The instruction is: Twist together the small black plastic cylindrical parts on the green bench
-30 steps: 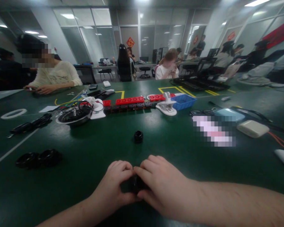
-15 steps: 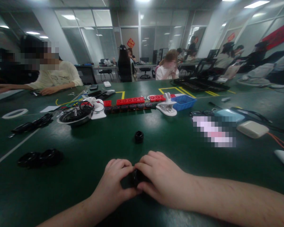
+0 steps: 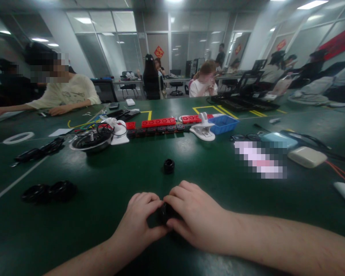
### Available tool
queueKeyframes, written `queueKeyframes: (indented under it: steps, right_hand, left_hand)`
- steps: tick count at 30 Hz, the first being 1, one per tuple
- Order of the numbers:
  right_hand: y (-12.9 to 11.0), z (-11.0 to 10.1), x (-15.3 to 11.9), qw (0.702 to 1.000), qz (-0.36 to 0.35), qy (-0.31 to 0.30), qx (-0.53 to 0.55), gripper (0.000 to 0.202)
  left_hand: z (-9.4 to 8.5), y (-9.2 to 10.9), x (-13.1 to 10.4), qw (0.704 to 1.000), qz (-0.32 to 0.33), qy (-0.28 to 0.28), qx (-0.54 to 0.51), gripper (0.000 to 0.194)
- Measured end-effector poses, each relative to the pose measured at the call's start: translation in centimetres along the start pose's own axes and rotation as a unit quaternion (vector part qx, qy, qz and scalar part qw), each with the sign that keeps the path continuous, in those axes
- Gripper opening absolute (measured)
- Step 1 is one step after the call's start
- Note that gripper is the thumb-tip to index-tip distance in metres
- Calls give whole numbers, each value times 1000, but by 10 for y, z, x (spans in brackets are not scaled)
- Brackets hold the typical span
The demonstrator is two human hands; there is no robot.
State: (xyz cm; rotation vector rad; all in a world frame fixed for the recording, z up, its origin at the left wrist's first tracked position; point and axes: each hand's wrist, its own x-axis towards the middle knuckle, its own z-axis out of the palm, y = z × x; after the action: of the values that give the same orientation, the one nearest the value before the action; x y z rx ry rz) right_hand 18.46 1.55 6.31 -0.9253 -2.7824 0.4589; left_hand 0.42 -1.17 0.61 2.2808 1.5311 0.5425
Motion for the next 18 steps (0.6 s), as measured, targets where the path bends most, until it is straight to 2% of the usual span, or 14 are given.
queueKeyframes:
  steps: [18]
  right_hand:
    - [1, 3, 2, 1000, -3, 14, 0, 28]
  left_hand:
    - [1, -2, 1, 1000, -10, -5, -5, 20]
